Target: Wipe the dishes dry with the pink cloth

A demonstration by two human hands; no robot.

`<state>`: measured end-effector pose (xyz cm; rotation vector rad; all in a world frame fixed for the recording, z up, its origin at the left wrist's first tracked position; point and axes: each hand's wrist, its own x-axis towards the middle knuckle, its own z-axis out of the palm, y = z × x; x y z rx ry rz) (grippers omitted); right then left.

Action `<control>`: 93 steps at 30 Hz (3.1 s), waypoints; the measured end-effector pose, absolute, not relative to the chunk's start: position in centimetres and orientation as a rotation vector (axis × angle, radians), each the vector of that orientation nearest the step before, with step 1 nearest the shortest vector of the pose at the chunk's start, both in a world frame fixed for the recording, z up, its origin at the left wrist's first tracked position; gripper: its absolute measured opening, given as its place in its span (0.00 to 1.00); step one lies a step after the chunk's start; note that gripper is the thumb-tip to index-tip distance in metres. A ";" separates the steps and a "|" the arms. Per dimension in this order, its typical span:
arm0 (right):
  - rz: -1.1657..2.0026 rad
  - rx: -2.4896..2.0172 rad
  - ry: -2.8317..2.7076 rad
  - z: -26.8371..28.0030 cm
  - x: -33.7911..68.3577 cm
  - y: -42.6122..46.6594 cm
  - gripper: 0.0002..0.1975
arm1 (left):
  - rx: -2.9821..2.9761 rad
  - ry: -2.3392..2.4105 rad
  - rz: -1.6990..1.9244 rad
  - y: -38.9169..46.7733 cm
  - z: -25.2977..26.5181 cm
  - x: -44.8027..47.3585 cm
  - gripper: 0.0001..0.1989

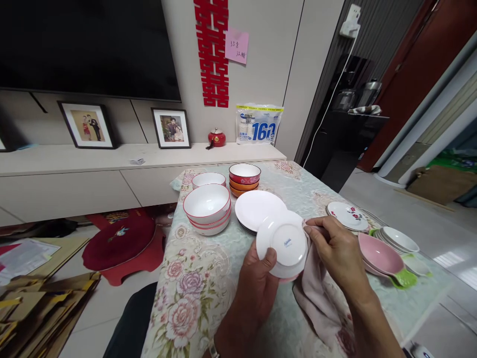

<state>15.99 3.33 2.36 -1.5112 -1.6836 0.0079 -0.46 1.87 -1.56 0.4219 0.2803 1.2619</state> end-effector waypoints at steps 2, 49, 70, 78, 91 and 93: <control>-0.069 -1.451 -1.701 2.5 16.1 3.3 0.06 | 0.469 0.289 1.213 1.5 -1.3 -0.4 0.24; -0.032 -1.421 -1.856 2.2 13.1 2.0 0.02 | 0.403 0.346 1.326 1.3 -1.0 -0.1 0.26; 0.337 -1.322 -2.133 2.8 11.7 1.1 0.06 | 0.253 0.295 1.522 3.2 -2.1 -0.7 0.27; 0.068 -1.428 -1.851 2.3 15.8 3.1 0.03 | 0.281 0.339 1.355 2.2 -1.6 -0.6 0.31; -0.199 -1.296 -1.772 3.1 14.8 2.7 0.07 | 0.458 0.324 1.182 0.9 -1.0 0.3 0.29; -0.198 -1.258 -1.810 3.2 14.2 2.3 0.08 | 0.452 0.309 1.184 0.7 -1.2 0.5 0.30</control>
